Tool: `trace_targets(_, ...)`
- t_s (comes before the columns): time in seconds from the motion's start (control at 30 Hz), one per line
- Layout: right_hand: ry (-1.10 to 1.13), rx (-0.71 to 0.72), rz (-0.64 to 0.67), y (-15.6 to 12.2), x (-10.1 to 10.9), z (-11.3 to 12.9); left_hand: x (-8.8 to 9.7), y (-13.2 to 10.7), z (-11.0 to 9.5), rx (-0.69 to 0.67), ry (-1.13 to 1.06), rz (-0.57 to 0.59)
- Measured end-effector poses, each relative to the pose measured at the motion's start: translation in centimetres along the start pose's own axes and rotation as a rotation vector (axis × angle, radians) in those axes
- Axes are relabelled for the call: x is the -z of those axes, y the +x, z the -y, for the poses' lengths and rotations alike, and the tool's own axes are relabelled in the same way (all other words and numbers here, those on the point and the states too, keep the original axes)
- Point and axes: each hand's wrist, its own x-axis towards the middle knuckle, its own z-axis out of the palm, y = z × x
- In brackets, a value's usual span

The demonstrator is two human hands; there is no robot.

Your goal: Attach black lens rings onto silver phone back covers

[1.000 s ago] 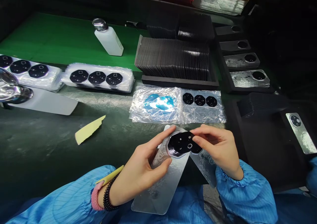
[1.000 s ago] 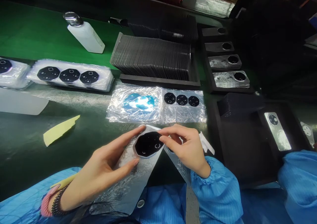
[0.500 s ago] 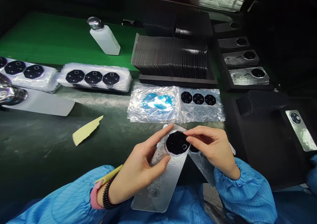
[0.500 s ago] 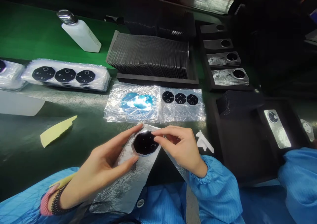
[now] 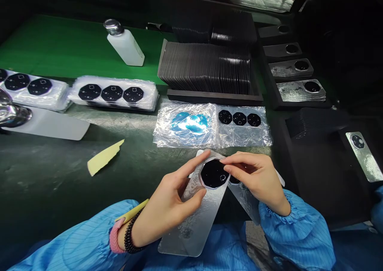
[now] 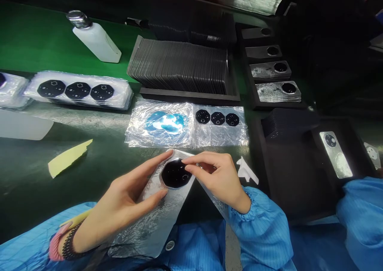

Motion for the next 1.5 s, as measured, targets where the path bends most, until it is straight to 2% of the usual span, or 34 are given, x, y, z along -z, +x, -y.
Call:
trace_targets(0.53, -0.047, 0.053, -0.030, -0.04, -0.16, 0.09, -0.04, -0.04, -0.36, -0.037, 0.000, -0.018)
trace_targets(0.67, -0.003, 0.040, -0.035, -0.08, -0.24, -0.11, 0.02, 0.03, -0.60, 0.003, 0.013, -0.014)
trace_targets(0.9, 0.016, 0.027, -0.040, -0.02, -0.18, -0.06, -0.12, -0.07, 0.06, -0.024, 0.008, -0.033)
trace_targets(1.2, -0.012, 0.017, -0.036, -0.10, -0.22, -0.08, -0.01, 0.07, -0.85, 0.000, 0.007, -0.032)
trace_targets(1.5, -0.003, 0.020, -0.038, -0.04, -0.24, 0.09, -0.13, 0.14, -0.43, -0.035, 0.012, -0.039)
